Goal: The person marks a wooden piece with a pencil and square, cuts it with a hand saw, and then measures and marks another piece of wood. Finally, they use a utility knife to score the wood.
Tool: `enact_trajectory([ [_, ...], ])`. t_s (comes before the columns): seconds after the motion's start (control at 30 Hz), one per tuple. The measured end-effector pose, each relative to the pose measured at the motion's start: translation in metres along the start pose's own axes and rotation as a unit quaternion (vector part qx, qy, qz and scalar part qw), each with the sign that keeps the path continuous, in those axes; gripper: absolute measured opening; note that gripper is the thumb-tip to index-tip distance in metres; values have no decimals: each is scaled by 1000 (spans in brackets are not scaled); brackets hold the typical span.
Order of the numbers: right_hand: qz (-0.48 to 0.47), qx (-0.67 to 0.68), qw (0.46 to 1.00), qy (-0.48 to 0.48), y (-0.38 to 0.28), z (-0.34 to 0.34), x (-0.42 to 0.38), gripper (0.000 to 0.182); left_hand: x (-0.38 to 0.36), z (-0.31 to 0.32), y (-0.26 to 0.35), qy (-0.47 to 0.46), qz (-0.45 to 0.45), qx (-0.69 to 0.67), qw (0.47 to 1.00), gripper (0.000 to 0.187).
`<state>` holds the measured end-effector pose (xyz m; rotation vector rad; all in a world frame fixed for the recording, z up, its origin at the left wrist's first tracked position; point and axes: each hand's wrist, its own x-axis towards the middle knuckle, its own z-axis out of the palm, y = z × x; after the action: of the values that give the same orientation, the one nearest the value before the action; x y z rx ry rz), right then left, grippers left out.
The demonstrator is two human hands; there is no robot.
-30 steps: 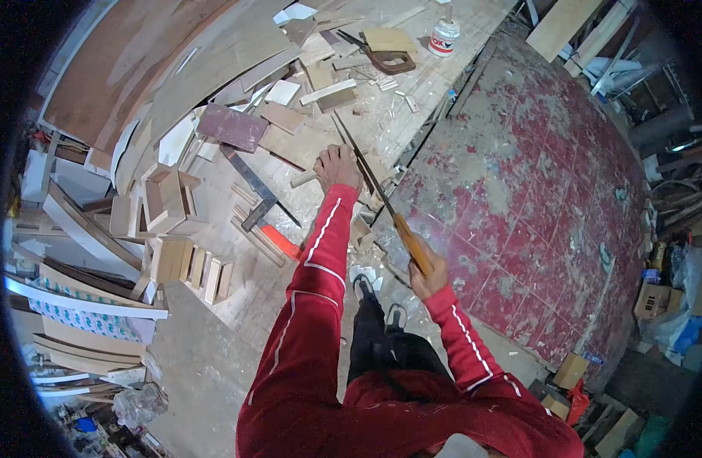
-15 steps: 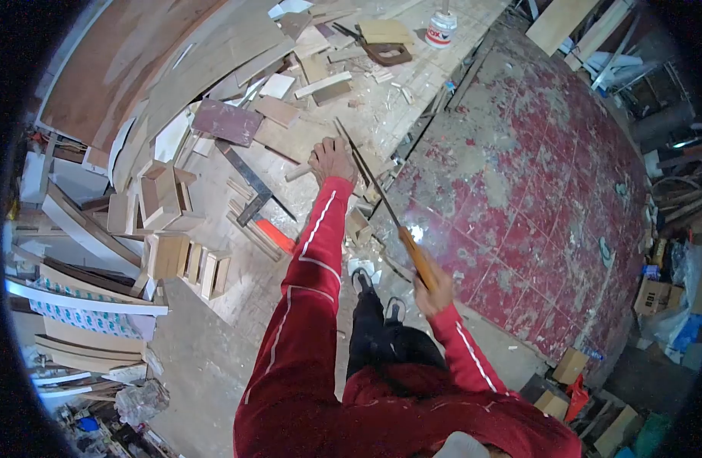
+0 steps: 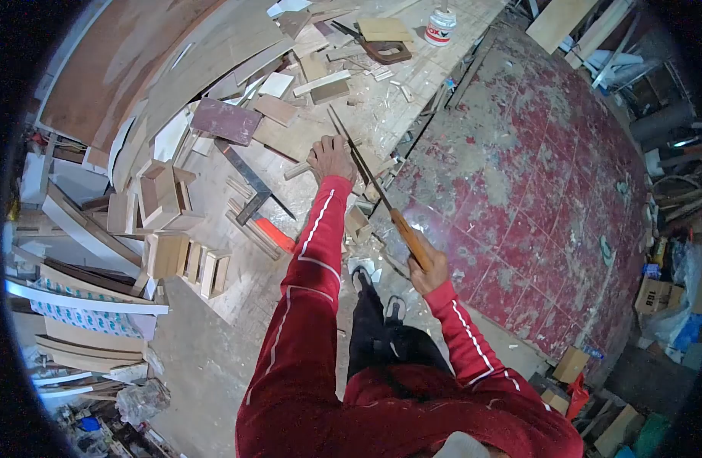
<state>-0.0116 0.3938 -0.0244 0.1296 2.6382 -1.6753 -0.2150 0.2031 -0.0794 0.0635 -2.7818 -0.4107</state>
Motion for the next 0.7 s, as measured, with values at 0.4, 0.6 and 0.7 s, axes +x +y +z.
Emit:
enact_trajectory([
  [0.4, -35, 2, 999, 5, 16, -4, -20, 56, 11, 3, -7, 36, 18, 16, 999, 46],
  [0.6, -60, -45, 996, 39, 10, -6, -35, 56, 7, 5, -3, 7, 6, 3, 1000, 45],
  [0.7, 5, -6, 1000, 2, 11, 14, 9, 59, 5, -1, -5, 26, 18, -11, 999, 36],
])
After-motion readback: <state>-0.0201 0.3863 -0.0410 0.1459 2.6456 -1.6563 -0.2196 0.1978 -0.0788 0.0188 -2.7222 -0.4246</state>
